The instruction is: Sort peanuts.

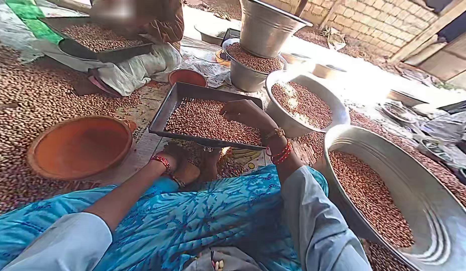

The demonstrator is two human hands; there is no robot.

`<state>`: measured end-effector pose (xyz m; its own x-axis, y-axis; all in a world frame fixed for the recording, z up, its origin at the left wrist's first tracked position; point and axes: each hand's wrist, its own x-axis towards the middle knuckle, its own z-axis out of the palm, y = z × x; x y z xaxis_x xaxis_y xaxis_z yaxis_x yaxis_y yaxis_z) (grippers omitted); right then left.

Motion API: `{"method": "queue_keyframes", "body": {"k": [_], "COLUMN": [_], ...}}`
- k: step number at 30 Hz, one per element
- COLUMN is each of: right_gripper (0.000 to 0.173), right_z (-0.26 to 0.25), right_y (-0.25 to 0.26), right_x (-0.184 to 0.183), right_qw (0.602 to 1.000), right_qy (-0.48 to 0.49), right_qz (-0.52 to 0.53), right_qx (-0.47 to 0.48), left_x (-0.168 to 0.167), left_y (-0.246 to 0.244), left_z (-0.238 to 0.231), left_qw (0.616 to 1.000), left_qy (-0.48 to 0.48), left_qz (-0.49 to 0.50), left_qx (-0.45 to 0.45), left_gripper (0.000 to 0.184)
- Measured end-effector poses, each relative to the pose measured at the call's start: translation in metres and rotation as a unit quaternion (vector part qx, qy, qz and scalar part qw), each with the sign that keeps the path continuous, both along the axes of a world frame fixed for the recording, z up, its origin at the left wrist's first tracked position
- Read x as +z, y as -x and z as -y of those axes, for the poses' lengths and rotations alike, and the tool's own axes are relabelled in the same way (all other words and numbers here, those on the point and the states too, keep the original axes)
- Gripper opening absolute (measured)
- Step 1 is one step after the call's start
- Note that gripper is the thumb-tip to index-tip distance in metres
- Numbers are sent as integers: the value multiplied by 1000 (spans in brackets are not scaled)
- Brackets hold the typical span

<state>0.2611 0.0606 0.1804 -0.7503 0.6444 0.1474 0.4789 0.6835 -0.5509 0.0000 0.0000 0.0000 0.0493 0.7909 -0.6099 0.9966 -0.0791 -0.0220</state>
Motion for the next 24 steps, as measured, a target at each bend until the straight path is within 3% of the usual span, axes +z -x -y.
{"method": "queue_keyframes", "body": {"k": [1, 2, 5, 8, 11, 13, 15, 22, 24], "right_gripper": [16, 14, 22, 35, 29, 32, 33, 27, 20], "right_z": [-11, -12, -6, 8, 13, 5, -1, -28, -39], "right_y": [6, 11, 40, 56, 55, 51, 49, 33, 23], "right_x": [-14, -28, -58, -96, -134, -141, -140, -121, -121], "right_qw": [1000, 999, 999, 996, 991, 981, 978, 990, 995], "right_qy": [-22, -46, -17, 1, -130, -182, -183, -11, 29], "right_qz": [-14, -25, 33, 89, 17, -1, -12, 1, -44], "right_qx": [3, 0, 3, 21, 35, 68, 95, 139, 84], "left_x": [24, 41, 90, 147, 175, 173, 160, 89, 81], "left_y": [-6, -11, -17, -3, 10, 8, 2, -1, 3], "left_z": [8, 11, 12, -1, -27, -46, -61, -73, -75], "left_qw": [997, 992, 967, 942, 944, 934, 923, 939, 937], "left_qy": [67, 114, 149, 72, -119, -261, -325, -233, -231], "left_qz": [5, 20, 165, 290, 294, 242, 205, 252, 258], "left_qx": [-25, -54, -123, -151, -88, -33, -4, 36, 42], "left_gripper": [46, 43, 38, 31, 19, 12, 14, 24, 23]}}
